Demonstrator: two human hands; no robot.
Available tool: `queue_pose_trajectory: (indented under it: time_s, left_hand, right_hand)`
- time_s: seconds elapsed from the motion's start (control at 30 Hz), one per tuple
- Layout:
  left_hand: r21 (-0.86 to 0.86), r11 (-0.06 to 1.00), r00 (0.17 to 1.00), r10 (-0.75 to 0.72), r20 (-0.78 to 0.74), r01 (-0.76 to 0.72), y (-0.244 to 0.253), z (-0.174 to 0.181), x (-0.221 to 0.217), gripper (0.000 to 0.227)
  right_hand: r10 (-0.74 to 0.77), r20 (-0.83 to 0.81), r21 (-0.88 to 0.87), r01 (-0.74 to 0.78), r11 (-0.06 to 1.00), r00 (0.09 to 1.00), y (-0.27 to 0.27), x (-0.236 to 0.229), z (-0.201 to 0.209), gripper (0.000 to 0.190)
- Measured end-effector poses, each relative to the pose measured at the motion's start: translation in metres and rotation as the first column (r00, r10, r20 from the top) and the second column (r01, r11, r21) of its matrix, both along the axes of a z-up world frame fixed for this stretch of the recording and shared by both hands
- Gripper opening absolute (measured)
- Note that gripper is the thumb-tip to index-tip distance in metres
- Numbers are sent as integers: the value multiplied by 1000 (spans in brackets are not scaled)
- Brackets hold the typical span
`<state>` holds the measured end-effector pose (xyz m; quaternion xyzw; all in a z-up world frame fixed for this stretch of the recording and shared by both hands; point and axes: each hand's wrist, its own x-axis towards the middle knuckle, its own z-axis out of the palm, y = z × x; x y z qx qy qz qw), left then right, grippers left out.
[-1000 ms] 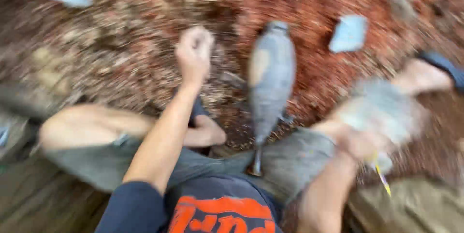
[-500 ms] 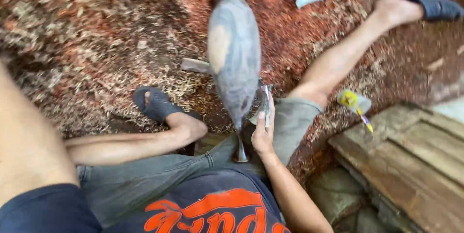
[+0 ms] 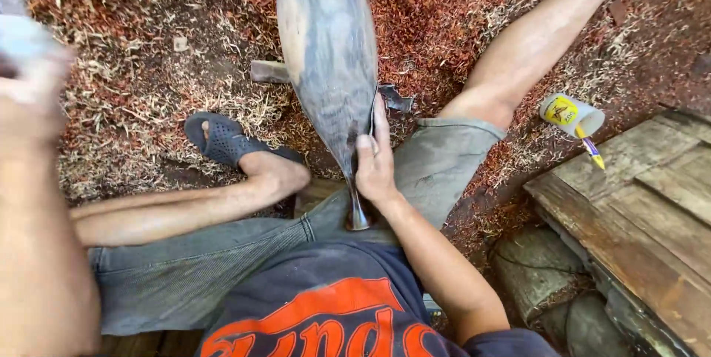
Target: The person sits on the ground holding a turned wooden vase between their legs and applies liquid finish from a squeeze bottle onto its surface, then rubs the surface with a cloth. They repeatedly squeeze more liquid and wipe around the vase body, working over the wood grain.
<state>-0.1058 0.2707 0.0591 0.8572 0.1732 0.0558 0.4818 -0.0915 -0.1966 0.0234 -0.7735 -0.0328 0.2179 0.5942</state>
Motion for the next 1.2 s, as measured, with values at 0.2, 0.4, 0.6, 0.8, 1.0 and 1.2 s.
queue_pose_trajectory:
  time_s: [0.2, 0.4, 0.6, 0.8, 1.0, 1.2]
  left_hand:
    - [81, 947, 941, -295, -168, 311, -165, 17, -4, 46]
    - [82, 929, 921, -342, -185, 362, -205, 26, 10, 49]
    - [146, 906, 915, -379, -140, 398, -205, 23, 10, 48]
    - [145, 918, 927, -352, -130, 369, -207, 24, 17, 48]
    - [152, 915, 926, -358, -117, 373, -206, 28, 22, 48]
    - [152, 911, 921, -366, -131, 383, -213, 37, 26, 48]
  right_hand:
    - [-105, -24, 107, 107, 988, 994, -7, 36, -10, 52]
    - [-31, 76, 141, 20, 990, 997, -7, 61, -26, 49]
    - [-57, 76, 190, 41, 981, 996, -7, 60, -31, 49]
    - [-50, 94, 180, 32, 983, 994, -5, 60, -30, 50]
    - [-28, 129, 150, 8, 989, 991, -3, 64, -26, 54]
    - [-19, 183, 89, 2, 996, 983, -5, 65, -25, 53]
